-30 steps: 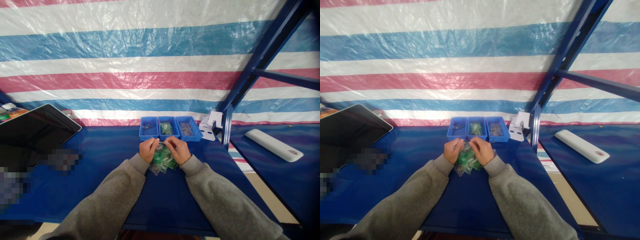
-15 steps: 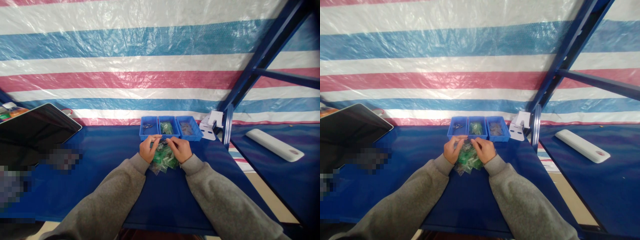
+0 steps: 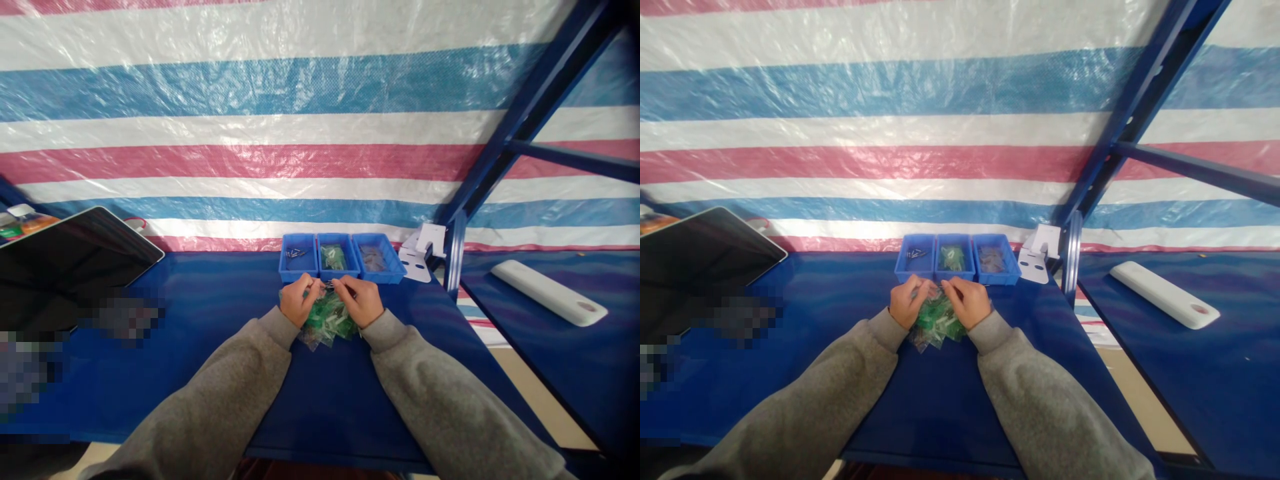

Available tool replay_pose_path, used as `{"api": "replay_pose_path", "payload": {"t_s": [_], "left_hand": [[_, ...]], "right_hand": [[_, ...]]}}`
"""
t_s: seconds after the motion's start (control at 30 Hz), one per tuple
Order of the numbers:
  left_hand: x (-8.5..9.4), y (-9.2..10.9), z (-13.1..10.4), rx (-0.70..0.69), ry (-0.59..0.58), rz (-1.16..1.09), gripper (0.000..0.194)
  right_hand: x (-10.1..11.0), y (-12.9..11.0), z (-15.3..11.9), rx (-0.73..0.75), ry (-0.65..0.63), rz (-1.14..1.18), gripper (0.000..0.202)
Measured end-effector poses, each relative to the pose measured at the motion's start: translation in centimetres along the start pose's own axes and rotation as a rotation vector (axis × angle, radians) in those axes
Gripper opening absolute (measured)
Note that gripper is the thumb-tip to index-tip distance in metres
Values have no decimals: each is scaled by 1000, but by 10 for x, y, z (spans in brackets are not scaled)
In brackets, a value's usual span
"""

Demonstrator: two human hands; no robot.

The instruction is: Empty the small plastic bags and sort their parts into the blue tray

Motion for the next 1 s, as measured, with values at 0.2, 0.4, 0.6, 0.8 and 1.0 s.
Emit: {"api": "replay_pose_path", "payload": {"t_s": [0.2, 0.4, 0.6, 0.8, 1.0], "left_hand": [[1, 0, -2, 3, 12, 39, 26], [4, 3, -1, -6, 44, 100, 26], [4, 3, -2, -10, 36, 103, 25], [2, 3, -1, -50, 24, 125, 23], [3, 9, 0, -169, 41, 178, 24]], "right_hand": [[0, -1, 0, 25, 10, -4, 37], [0, -2, 0, 23, 10, -5, 35], [-1, 0, 0, 23, 7, -15, 36], [-1, -1, -1, 30, 3, -18, 36], [-2, 1, -1, 12, 1, -28, 35]]}}
Point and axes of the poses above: each hand's wrist, its own z-axis towards the middle knuckle, its own x-axis out of the back of the hand, y = z × x, the point moved 8 cm from there along z, towards the middle knuckle, and after that the axes turned 5 degrees about -y, right-handed, at the moved point
